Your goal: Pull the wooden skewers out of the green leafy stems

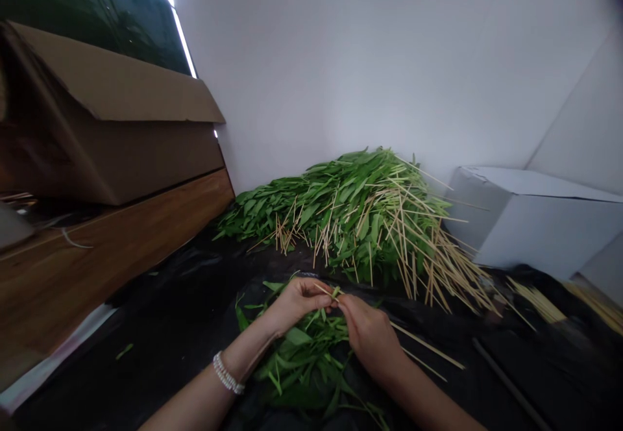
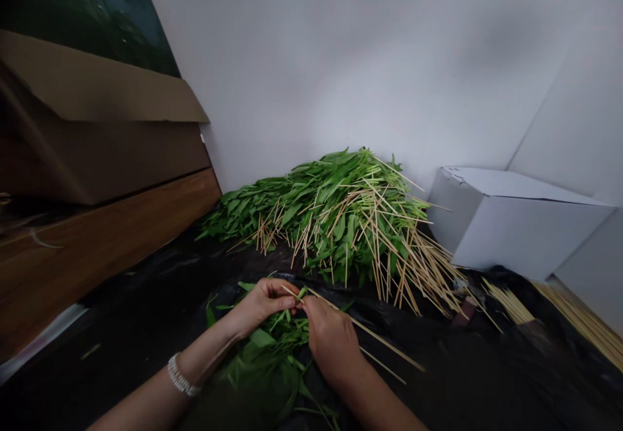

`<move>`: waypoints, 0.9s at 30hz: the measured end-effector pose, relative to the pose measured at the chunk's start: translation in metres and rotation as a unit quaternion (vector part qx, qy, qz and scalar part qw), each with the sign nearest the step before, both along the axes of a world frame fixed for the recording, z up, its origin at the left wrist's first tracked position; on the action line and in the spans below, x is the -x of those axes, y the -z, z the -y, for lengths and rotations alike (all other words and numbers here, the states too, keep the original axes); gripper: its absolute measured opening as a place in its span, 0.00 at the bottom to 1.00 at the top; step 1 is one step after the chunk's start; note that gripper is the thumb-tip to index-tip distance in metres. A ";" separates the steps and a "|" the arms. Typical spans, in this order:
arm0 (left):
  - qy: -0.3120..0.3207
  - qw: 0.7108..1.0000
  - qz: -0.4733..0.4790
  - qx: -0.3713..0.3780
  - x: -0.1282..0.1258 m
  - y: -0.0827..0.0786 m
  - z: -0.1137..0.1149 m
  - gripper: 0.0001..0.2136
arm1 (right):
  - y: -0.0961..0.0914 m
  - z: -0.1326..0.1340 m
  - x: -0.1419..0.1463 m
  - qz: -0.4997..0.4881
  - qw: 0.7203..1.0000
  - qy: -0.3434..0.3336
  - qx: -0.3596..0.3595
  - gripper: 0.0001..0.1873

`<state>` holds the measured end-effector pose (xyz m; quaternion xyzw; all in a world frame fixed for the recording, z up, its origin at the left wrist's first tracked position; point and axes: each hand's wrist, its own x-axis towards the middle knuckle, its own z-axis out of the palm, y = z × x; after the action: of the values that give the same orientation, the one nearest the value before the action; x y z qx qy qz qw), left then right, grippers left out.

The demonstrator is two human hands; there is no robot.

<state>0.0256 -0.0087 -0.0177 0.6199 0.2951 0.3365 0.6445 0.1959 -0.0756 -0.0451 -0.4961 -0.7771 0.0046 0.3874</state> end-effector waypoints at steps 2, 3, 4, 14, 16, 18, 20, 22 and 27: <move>-0.024 0.999 -0.012 -0.017 0.001 0.001 -0.002 0.16 | -0.003 -0.001 -0.006 -0.009 1.000 0.022 -0.021 0.14; -0.038 0.999 -0.018 -0.024 0.001 0.002 -0.003 0.17 | -0.005 -0.001 -0.010 -0.015 0.999 0.039 -0.031 0.14; -0.048 0.998 -0.024 -0.031 0.001 0.003 -0.004 0.17 | -0.007 -0.002 -0.014 -0.018 0.997 0.058 -0.039 0.14; -0.014 0.907 -0.264 -0.327 -0.001 0.003 0.010 0.10 | -0.027 -0.001 -0.042 0.019 0.976 0.211 -0.057 0.13; -0.013 0.880 -0.301 -0.367 0.000 0.004 0.012 0.09 | -0.027 -0.001 -0.040 0.019 0.977 0.204 -0.061 0.13; -0.009 0.876 -0.307 -0.371 0.001 0.006 0.011 0.06 | -0.026 -0.001 -0.038 0.018 0.978 0.198 -0.067 0.14; -0.003 0.889 -0.290 -0.356 0.001 0.007 0.009 0.04 | -0.024 -0.001 -0.037 0.018 0.979 0.190 -0.073 0.13; -0.003 0.905 -0.263 -0.336 0.001 0.008 0.007 0.04 | -0.022 -0.002 -0.036 0.016 0.980 0.184 -0.074 0.13; -0.036 0.960 -0.159 -0.229 0.000 0.007 0.002 0.06 | -0.018 -0.002 -0.035 0.009 0.985 0.157 -0.074 0.13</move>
<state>0.0254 -0.0104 -0.0245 0.7852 0.3310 0.3153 0.4177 0.2310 -0.0734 -0.0273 -0.5816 -0.6914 -0.1183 0.4120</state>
